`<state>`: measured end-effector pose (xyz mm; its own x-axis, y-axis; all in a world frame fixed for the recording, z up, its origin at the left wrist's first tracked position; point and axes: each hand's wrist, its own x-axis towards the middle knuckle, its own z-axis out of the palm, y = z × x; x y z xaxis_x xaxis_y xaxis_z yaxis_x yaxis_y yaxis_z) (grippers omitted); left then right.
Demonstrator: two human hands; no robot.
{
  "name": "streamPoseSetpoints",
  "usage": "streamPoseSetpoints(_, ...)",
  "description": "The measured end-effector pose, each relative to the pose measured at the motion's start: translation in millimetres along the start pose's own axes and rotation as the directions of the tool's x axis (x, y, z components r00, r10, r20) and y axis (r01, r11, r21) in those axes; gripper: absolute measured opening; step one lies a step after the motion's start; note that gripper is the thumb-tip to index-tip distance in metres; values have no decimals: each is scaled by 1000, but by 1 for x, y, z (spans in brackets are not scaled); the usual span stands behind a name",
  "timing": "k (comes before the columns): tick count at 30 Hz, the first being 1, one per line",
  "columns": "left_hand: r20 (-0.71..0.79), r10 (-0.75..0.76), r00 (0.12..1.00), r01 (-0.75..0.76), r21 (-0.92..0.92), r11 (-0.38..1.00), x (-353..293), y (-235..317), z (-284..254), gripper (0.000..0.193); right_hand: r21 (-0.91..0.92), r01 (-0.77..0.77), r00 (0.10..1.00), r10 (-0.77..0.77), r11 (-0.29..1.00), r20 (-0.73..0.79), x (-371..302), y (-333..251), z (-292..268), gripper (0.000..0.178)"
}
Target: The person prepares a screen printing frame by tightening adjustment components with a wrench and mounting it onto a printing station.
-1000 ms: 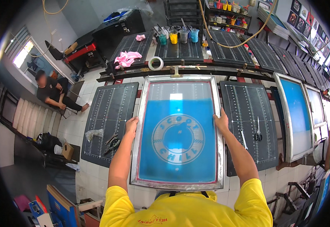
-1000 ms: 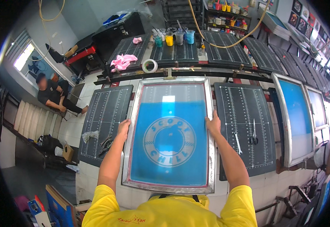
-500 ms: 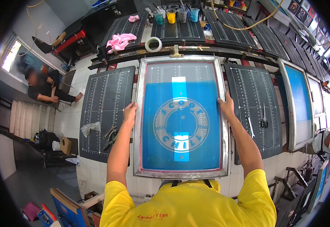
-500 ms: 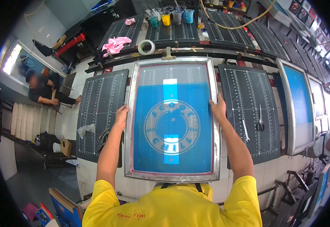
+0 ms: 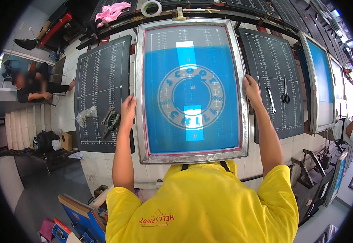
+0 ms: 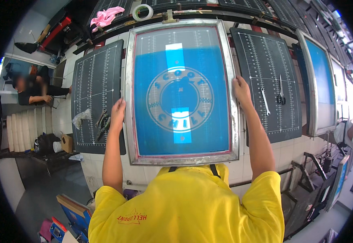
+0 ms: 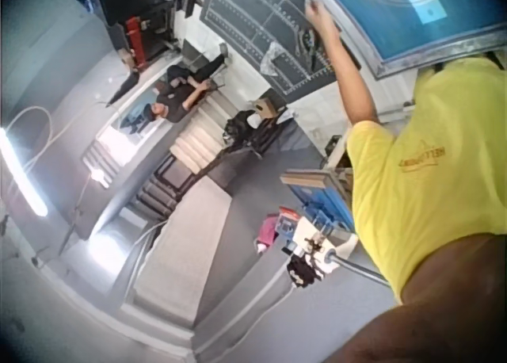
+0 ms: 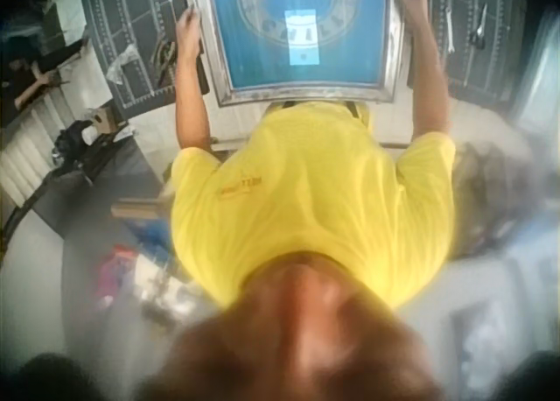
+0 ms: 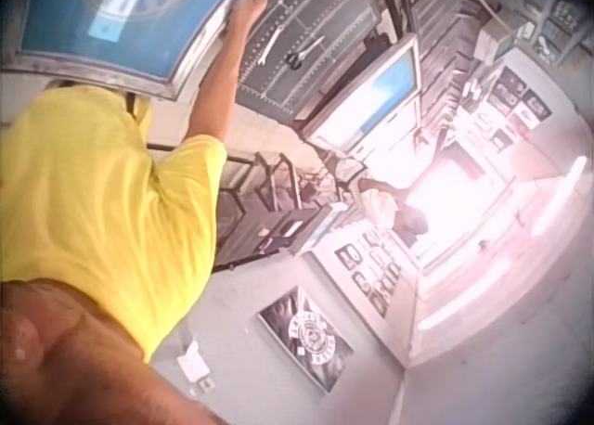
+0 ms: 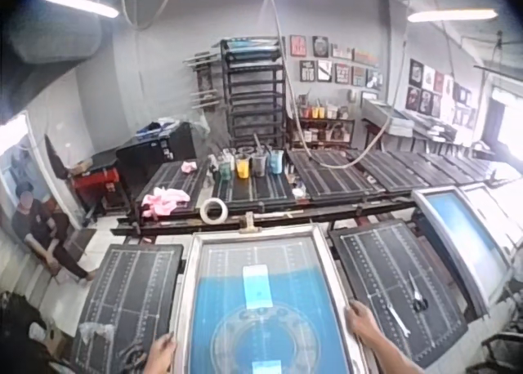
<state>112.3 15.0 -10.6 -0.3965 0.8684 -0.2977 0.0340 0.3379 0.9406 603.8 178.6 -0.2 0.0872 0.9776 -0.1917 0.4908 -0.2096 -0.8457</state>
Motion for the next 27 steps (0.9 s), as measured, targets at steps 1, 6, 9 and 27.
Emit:
streamPoseSetpoints(1,-20,9,1000,-8,26,1000,-18,-3,-2,42,-22,20,1000,-20,1000,-7,-21,2,-1,47)
streamPoseSetpoints(6,-74,-14,997,19,71,997,-62,-15,-4,42,101,-41,996,48,994,-72,-80,34,-3,41)
streamPoseSetpoints(9,-114,11,993,-1,84,996,-64,-16,0,43,83,-94,991,101,992,-89,-93,8,2,42)
streamPoseSetpoints(27,-138,90,986,-61,202,978,-64,-17,1,44,46,-128,979,134,991,-157,-96,-10,4,43)
